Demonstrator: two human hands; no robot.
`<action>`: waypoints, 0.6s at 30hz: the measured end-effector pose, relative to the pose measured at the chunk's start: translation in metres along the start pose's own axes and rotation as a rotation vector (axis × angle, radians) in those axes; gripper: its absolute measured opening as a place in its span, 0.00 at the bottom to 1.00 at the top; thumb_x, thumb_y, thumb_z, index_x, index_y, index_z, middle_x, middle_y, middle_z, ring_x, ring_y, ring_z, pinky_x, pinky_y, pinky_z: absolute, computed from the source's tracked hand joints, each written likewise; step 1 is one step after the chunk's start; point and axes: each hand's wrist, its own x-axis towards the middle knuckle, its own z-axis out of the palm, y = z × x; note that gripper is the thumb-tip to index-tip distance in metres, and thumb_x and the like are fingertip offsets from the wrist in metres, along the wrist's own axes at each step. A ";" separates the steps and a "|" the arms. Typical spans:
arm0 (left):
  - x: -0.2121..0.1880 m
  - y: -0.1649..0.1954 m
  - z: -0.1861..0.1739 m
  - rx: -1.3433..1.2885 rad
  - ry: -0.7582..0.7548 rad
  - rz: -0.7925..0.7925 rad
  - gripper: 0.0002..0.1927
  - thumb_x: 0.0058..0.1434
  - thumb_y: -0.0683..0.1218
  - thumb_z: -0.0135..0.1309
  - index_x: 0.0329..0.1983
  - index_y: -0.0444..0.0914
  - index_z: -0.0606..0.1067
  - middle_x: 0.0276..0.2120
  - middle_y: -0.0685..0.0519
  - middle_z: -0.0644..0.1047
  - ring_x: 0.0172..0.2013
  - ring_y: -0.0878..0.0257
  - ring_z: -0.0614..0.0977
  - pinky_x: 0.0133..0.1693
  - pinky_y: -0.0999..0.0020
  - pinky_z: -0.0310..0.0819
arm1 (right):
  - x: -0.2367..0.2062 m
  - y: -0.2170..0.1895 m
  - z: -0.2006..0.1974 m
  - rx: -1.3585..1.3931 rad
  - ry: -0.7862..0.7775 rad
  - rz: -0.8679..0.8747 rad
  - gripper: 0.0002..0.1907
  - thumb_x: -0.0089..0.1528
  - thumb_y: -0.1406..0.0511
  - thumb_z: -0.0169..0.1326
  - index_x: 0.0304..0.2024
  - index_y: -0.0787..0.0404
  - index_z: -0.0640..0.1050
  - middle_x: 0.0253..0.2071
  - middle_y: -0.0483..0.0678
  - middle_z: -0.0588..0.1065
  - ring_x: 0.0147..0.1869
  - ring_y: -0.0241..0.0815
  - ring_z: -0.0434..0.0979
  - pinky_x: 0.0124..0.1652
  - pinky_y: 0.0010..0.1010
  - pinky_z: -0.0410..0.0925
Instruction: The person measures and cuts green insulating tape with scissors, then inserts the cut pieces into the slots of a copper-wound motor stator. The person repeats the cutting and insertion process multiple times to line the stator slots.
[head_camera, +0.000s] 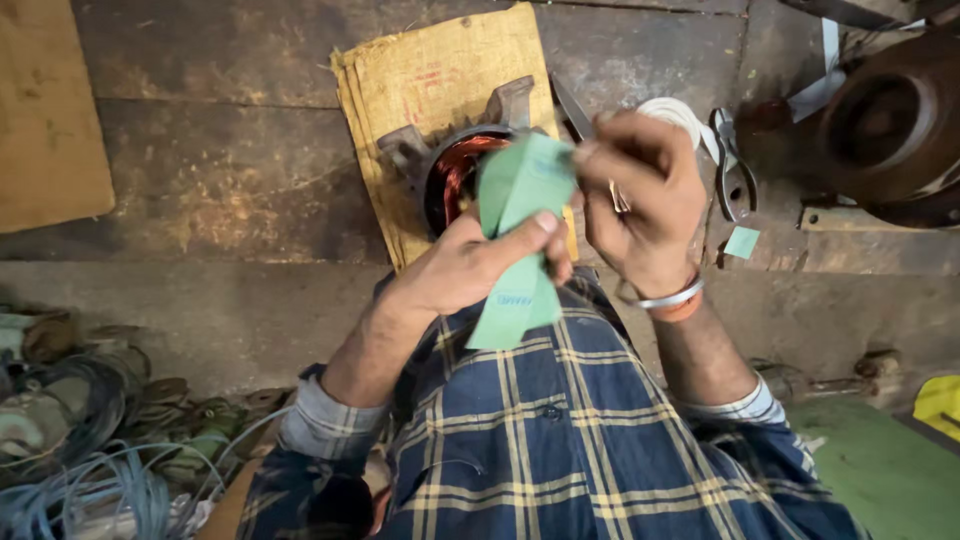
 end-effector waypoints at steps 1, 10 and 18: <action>0.004 -0.002 0.001 -0.026 0.035 0.051 0.18 0.78 0.48 0.48 0.61 0.30 0.70 0.40 0.52 0.75 0.41 0.62 0.81 0.45 0.64 0.82 | -0.001 0.000 0.010 0.245 0.092 0.150 0.22 0.67 0.72 0.59 0.64 0.59 0.74 0.61 0.52 0.72 0.56 0.45 0.77 0.56 0.33 0.74; 0.030 -0.002 0.007 -0.118 0.156 0.414 0.17 0.77 0.51 0.48 0.62 0.38 0.63 0.43 0.51 0.72 0.39 0.62 0.77 0.44 0.63 0.76 | -0.045 -0.030 0.020 0.715 -0.037 0.580 0.32 0.63 0.71 0.64 0.67 0.71 0.68 0.51 0.49 0.74 0.51 0.32 0.74 0.50 0.25 0.70; 0.029 0.008 -0.001 -0.686 -0.038 0.294 0.17 0.70 0.49 0.44 0.57 0.35 0.66 0.45 0.47 0.73 0.51 0.51 0.77 0.54 0.53 0.74 | -0.063 -0.007 0.022 0.647 0.014 0.706 0.06 0.68 0.69 0.60 0.42 0.69 0.80 0.34 0.47 0.79 0.34 0.30 0.76 0.35 0.23 0.70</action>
